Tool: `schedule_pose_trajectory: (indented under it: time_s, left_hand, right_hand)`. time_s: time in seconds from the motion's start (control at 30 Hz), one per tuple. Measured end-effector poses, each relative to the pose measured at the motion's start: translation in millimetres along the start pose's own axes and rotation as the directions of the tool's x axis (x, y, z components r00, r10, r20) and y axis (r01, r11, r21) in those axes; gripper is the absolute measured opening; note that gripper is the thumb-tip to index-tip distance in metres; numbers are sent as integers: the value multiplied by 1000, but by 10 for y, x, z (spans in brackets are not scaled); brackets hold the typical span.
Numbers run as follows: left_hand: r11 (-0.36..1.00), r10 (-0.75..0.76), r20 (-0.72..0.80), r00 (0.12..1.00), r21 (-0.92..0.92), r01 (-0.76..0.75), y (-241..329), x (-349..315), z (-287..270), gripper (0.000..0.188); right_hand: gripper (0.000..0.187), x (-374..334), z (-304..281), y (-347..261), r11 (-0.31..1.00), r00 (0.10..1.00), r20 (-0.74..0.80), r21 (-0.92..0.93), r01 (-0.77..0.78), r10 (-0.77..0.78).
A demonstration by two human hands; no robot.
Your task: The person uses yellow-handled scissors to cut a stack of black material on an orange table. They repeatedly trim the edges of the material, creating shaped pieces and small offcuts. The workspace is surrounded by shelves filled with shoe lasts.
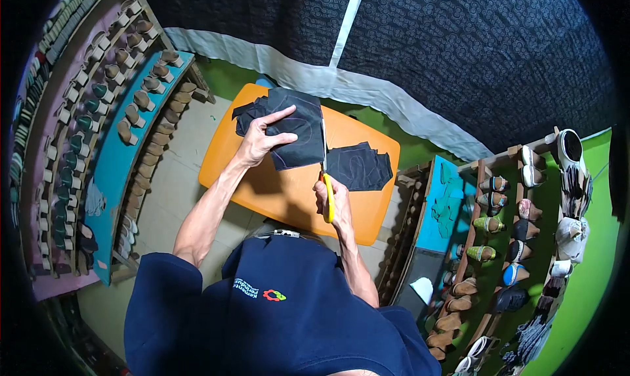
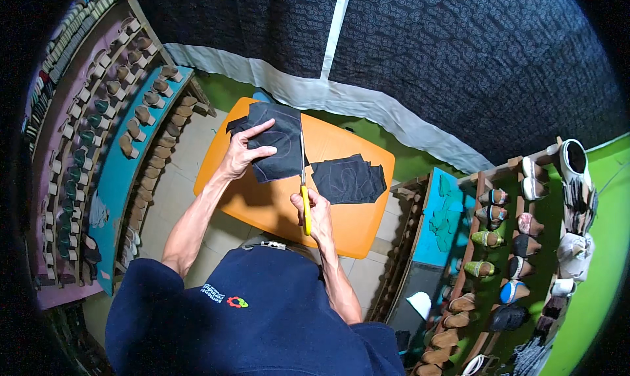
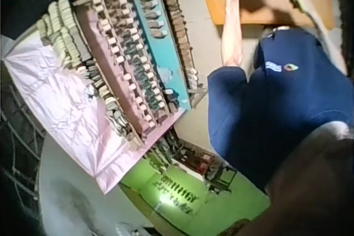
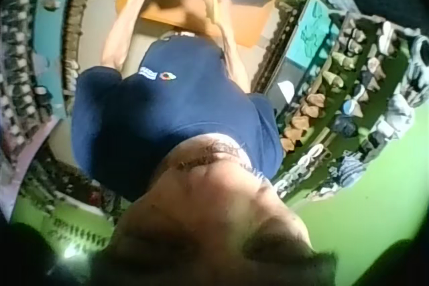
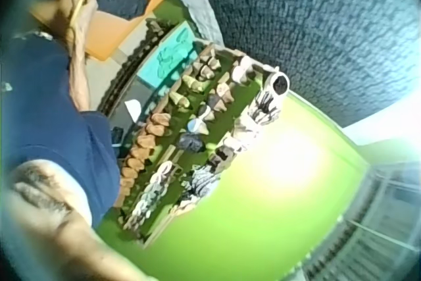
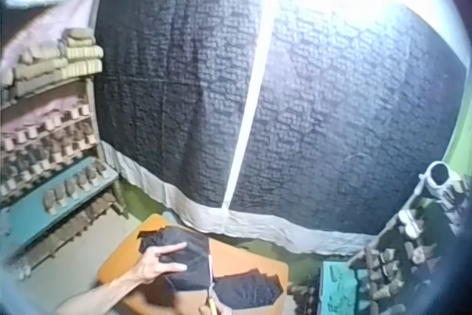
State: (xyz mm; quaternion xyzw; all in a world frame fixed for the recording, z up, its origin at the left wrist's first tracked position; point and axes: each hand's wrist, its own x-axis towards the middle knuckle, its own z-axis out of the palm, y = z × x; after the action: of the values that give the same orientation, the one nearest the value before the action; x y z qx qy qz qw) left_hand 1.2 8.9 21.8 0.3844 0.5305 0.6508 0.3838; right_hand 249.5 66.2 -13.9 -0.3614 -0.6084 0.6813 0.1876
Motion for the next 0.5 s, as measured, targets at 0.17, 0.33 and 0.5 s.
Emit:
schedule_pose_trajectory:
  time_s: [0.17,0.33,0.5]
  left_hand:
    - [999,-11,-11,1000,-43,10,-19,-17,10,65]
    - [997,-14,-14,1000,-82,13,-2,-28,35,66]
    - [993,-31,17,999,-113,33,3,-59,51,67]
  right_hand:
    - [50,-38,11,-42,1000,1000,-6,-3,-8,7]
    - [47,-48,-8,-35,1000,1000,3,-14,5,-4]
    - [50,-4,12,-30,1000,1000,-16,-12,19,-19]
